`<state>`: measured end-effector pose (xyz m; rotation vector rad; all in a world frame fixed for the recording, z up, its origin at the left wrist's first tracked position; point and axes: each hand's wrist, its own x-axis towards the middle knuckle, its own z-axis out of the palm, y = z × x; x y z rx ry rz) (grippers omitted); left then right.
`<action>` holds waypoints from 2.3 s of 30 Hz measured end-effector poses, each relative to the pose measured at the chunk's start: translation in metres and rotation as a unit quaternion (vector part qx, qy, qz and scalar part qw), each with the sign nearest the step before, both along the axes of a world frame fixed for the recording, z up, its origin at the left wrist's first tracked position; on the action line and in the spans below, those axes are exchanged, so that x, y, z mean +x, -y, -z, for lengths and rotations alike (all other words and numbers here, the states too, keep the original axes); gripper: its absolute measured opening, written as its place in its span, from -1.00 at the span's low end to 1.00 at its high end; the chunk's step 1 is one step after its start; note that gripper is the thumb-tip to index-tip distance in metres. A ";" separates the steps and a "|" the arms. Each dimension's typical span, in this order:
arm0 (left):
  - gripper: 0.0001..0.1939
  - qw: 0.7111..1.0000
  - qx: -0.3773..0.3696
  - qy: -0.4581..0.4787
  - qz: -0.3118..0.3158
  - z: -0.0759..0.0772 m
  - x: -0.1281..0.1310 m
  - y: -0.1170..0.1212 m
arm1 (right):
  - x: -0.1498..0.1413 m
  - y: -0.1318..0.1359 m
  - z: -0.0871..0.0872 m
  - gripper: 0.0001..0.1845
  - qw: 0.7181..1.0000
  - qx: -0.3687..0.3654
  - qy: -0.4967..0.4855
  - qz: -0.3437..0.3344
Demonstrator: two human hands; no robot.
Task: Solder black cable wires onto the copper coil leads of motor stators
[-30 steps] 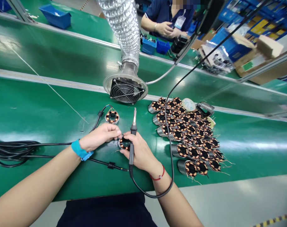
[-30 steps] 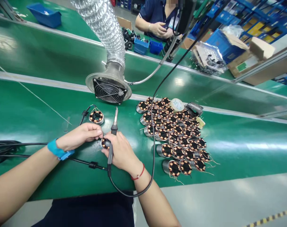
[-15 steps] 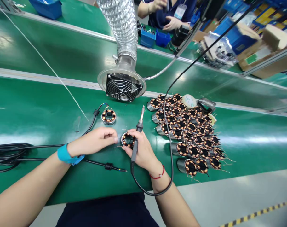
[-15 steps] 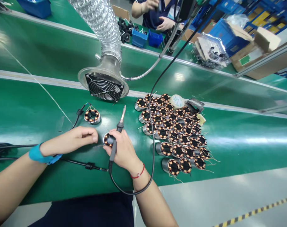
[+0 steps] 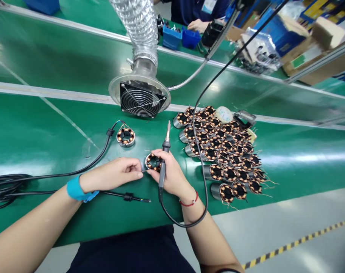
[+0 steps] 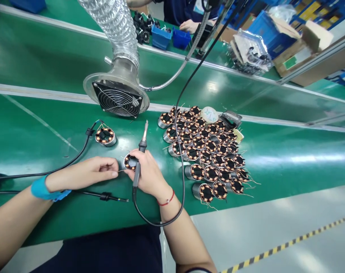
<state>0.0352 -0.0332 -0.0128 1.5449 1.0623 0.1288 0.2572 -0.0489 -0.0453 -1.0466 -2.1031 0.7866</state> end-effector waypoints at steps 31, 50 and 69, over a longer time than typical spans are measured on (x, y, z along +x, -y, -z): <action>-0.74 0.993 0.101 0.016 -0.063 -0.023 0.004 0.016 | 0.002 0.004 -0.013 -0.54 0.990 0.048 -0.111 0.077; -0.82 0.988 0.061 0.071 -0.122 -0.021 0.006 0.022 | -0.032 0.024 -0.034 -0.55 0.923 -0.132 -0.352 0.079; -0.83 0.984 0.134 0.056 -0.104 -0.016 0.007 0.020 | -0.033 0.024 -0.023 -0.54 0.916 -0.139 -0.364 0.096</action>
